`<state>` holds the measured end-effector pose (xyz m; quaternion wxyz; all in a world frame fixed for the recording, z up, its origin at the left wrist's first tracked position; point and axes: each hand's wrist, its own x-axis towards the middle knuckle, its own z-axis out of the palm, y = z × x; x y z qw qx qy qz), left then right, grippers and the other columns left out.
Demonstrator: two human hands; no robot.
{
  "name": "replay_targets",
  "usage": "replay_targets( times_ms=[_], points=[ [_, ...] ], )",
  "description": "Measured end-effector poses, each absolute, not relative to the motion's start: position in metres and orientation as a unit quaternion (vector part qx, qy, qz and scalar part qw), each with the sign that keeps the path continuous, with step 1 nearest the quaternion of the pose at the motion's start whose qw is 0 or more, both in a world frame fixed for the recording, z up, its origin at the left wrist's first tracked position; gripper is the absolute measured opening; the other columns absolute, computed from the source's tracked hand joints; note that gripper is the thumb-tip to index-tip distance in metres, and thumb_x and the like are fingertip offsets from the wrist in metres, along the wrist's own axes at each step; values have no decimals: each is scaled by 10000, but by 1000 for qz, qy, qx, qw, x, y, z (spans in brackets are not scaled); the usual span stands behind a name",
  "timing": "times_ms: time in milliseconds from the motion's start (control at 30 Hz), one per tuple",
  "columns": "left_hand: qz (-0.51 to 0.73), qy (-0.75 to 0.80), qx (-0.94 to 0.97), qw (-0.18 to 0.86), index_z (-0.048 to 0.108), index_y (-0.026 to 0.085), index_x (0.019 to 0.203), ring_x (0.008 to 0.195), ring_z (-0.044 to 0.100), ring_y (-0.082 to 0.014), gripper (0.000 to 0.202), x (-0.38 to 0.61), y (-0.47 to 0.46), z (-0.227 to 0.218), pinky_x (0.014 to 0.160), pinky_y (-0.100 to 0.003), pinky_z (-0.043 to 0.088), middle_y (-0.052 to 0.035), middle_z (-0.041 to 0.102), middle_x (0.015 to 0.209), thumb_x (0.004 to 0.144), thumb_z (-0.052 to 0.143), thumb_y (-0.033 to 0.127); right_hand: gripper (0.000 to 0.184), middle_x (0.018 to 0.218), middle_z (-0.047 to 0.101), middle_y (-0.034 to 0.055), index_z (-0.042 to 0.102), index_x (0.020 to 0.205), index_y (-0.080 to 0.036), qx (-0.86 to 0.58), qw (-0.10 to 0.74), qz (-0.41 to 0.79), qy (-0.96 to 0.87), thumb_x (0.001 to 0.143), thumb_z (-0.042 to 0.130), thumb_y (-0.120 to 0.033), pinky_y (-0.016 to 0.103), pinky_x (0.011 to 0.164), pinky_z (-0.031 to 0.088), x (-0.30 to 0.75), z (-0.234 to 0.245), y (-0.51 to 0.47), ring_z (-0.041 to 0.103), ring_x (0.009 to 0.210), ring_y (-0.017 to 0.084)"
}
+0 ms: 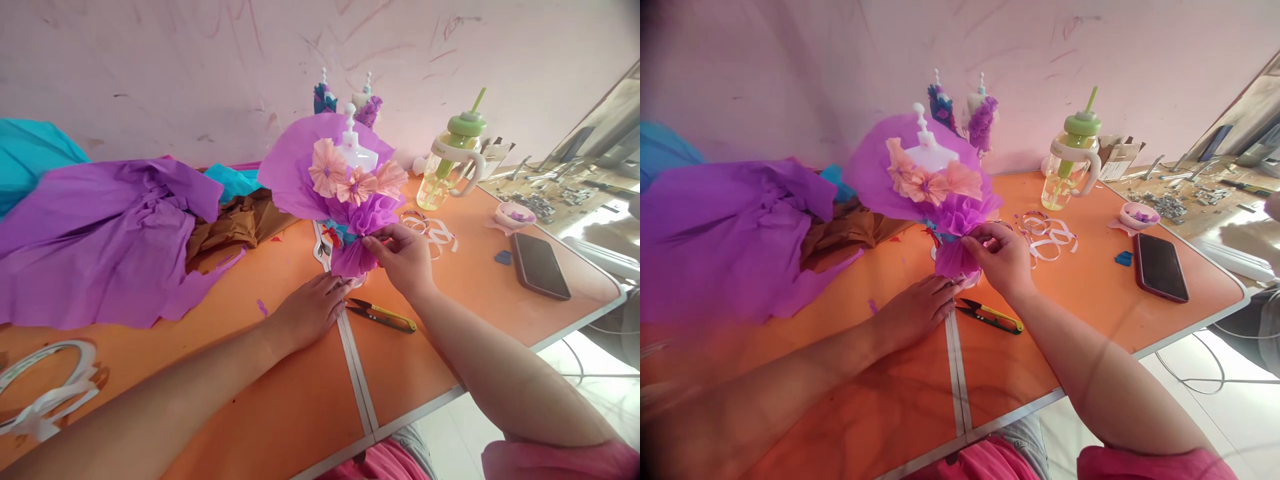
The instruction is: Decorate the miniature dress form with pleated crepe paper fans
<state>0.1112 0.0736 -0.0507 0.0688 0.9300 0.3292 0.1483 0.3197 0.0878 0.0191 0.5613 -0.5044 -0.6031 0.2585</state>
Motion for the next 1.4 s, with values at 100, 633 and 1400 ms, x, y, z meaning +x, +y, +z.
replay_targets(
  times_ms=[100,633,1400],
  points=[
    [153,335,927,72,462,212,1451,1318,506,-266,441,111,73,-53,1136,-489,454,-94,554,1422,1018,417,286,147,700,674,-12,731,769,-204,-508,546,201,-636,743,763,-344,230,500,426,325,19,86,504,511,83],
    [168,323,929,67,438,228,1483,1354,479,-275,466,110,74,-58,1140,-513,448,-111,535,1441,1024,402,297,250,593,593,-50,661,771,-201,-508,475,68,-715,800,719,-443,236,552,361,354,30,86,476,500,81],
    [129,331,934,40,485,195,1446,1314,528,-277,443,117,71,-56,1099,-525,484,-130,570,1399,1027,388,300,340,752,693,-47,509,903,-231,-507,508,271,-642,756,756,-412,233,571,425,332,22,86,591,568,107]
  ],
)
